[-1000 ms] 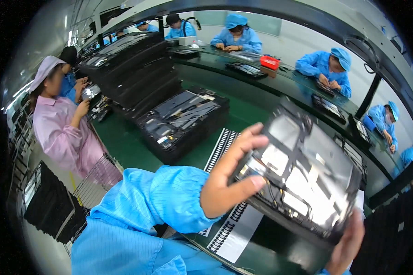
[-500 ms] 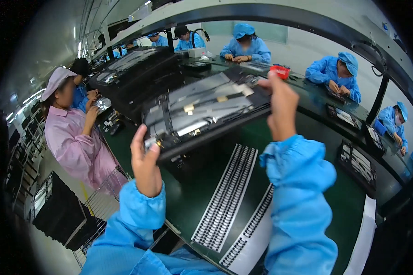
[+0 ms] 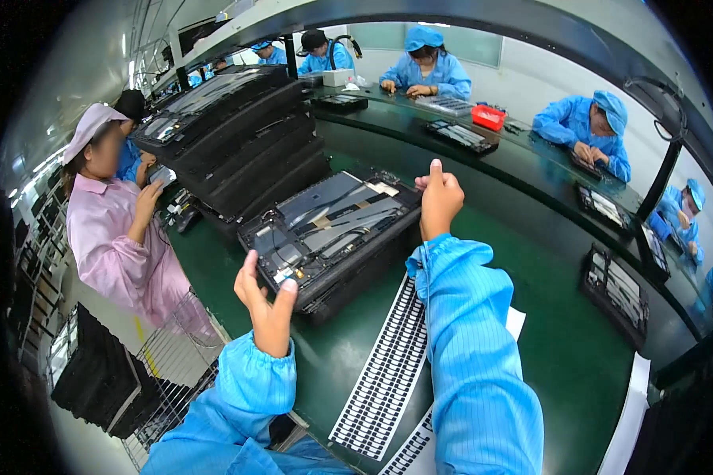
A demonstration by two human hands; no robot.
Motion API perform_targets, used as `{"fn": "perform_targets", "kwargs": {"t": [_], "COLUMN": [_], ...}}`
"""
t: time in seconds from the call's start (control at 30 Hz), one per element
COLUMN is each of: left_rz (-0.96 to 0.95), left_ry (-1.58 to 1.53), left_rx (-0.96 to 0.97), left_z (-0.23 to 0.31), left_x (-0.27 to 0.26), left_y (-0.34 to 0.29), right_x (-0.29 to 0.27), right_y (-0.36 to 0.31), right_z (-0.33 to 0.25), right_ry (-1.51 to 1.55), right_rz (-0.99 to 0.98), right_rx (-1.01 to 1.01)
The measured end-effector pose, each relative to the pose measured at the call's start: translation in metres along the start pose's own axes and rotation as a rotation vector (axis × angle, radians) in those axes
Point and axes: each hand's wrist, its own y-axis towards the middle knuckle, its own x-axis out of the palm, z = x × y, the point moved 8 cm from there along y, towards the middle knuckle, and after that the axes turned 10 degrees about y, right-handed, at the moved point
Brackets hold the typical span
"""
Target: The person peels and applies internal labels and adhesive strips to electronic device chassis by hand on an assembly line.
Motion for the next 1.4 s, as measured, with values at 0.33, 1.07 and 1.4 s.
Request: {"fn": "perform_targets", "kwargs": {"t": [0.33,1.07,1.4], "left_rz": [-0.003,-1.171,-1.189], "left_ry": [-0.111,0.431,0.286], "left_rx": [-0.034,0.913,1.331], "left_z": [-0.018,0.055,0.182], "left_x": [0.022,0.067,0.13], "left_y": [0.002,-0.124,-0.134], "right_x": [0.012,-0.103,-0.141], "right_y": [-0.004,-0.18,-0.211], "right_z": [0.03,-0.179,-0.176], "right_ry": [-0.276,-1.244,-1.259], "right_rz": [-0.154,-1.08,-0.907], "right_rx": [0.266,-0.157,-0.129]}}
